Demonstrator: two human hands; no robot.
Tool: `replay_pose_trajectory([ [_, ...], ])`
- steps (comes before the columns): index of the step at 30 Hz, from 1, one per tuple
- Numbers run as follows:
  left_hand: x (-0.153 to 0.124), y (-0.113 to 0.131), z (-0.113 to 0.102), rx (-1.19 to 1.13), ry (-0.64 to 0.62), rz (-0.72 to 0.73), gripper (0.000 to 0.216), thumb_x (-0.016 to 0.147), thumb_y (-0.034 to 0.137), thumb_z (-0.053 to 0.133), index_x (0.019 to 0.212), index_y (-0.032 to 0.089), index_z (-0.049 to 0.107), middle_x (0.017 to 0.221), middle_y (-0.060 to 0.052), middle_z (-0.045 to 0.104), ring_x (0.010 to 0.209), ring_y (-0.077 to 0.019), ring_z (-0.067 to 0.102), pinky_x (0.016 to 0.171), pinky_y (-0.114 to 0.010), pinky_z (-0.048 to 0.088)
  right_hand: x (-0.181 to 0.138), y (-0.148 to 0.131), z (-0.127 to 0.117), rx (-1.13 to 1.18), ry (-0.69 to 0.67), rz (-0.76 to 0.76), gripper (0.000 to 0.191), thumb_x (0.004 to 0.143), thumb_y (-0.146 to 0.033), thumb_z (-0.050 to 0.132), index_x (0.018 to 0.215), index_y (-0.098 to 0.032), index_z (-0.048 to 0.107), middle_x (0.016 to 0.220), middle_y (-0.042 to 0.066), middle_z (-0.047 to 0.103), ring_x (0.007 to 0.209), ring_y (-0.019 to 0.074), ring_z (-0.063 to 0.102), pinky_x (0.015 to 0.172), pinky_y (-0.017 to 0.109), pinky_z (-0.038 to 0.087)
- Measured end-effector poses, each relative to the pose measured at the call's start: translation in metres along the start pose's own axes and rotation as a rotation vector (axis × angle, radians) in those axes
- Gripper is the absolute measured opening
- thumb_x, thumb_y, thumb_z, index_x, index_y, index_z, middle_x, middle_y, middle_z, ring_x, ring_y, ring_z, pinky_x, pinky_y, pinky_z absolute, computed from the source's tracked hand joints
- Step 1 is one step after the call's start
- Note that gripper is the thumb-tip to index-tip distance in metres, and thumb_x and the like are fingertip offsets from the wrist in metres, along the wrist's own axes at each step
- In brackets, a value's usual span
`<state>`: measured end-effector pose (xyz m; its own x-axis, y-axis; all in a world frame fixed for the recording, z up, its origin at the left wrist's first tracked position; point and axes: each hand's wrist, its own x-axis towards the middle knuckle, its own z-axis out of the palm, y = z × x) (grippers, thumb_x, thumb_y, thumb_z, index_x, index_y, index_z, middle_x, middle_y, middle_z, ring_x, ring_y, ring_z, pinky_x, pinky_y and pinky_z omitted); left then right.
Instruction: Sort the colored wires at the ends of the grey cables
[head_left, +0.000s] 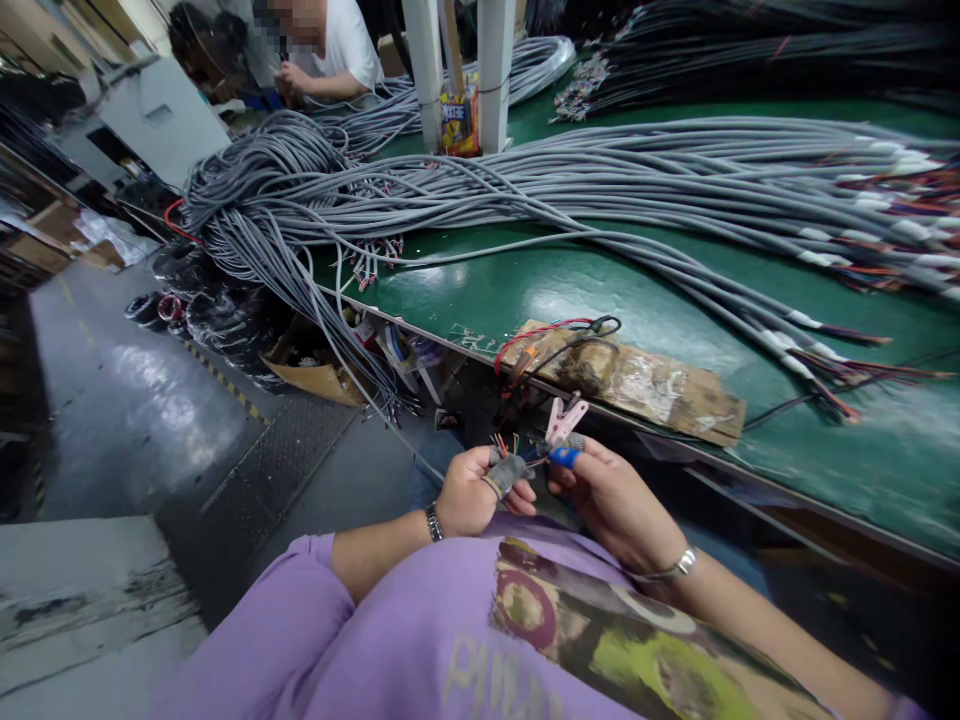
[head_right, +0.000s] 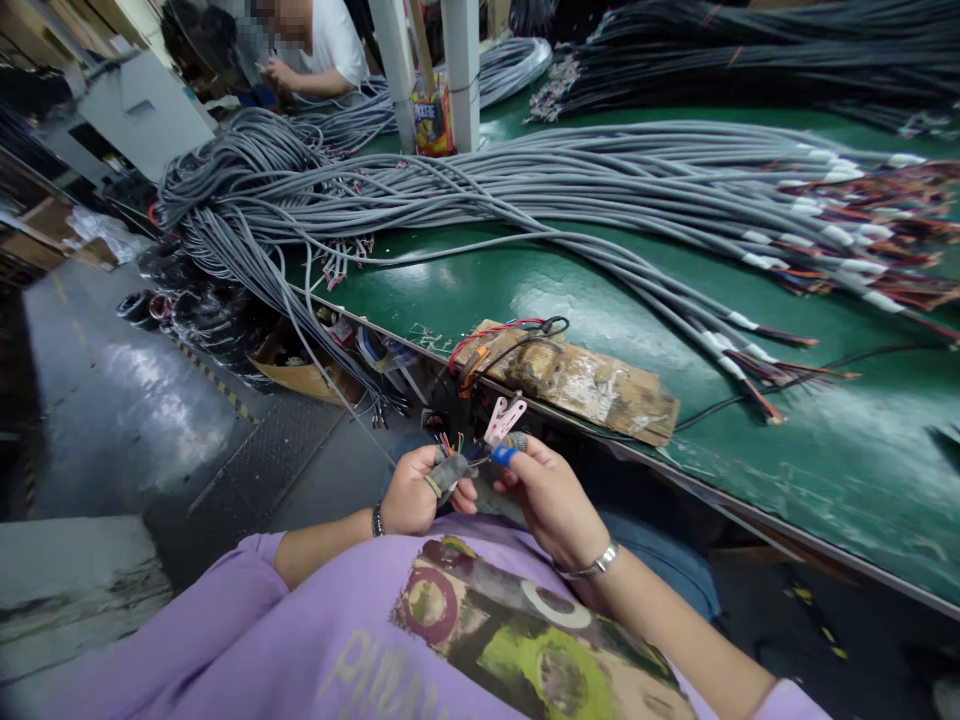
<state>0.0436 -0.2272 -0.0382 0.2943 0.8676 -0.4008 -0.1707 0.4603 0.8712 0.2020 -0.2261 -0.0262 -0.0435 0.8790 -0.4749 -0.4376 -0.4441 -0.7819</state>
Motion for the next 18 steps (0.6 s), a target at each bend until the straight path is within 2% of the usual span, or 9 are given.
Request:
replay_pose_trajectory([
  [3,0.0,-0.001,-0.001,-0.02,0.01,0.005,0.057,0.064,0.065,0.074,0.073,0.011,0.057,0.062,-0.007,0.065,0.047,-0.0152,0.062,0.044,-0.021,0.045,0.002,-0.002,-0.005,0.077,-0.005,0.055,0.043,0.053,-0.043,0.087,0.067,-0.018,0.055,0.057,-0.005,0.043,0.055,0.0082,0.037,0.053,0.022,0.04],
  [8,-0.001,0.01,0.004,0.02,-0.028,-0.043,0.061,0.056,0.068,0.076,0.066,0.011,0.056,0.059,-0.006,0.063,0.046,-0.0147,0.061,0.044,-0.021,0.046,0.002,-0.002,-0.008,0.009,-0.148,0.125,0.048,0.056,-0.053,0.086,0.076,-0.017,0.061,0.067,-0.001,0.053,0.064,0.0107,0.047,0.06,0.025,0.044],
  [13,-0.003,0.022,0.009,0.095,-0.074,-0.092,0.067,0.05,0.074,0.075,0.065,0.011,0.056,0.058,-0.005,0.061,0.046,-0.0136,0.059,0.046,-0.022,0.046,0.002,-0.006,-0.004,-0.107,-0.187,0.053,0.045,0.058,-0.048,0.086,0.081,-0.015,0.066,0.072,0.001,0.057,0.065,0.01,0.044,0.062,0.025,0.038],
  [18,-0.003,0.023,0.009,0.143,-0.105,-0.087,0.066,0.053,0.075,0.072,0.065,0.012,0.055,0.059,-0.006,0.06,0.047,-0.0138,0.058,0.047,-0.024,0.046,0.005,-0.005,-0.002,-0.232,-0.16,-0.028,0.043,0.059,-0.051,0.084,0.075,-0.015,0.065,0.068,0.001,0.058,0.062,0.0113,0.042,0.06,0.027,0.034],
])
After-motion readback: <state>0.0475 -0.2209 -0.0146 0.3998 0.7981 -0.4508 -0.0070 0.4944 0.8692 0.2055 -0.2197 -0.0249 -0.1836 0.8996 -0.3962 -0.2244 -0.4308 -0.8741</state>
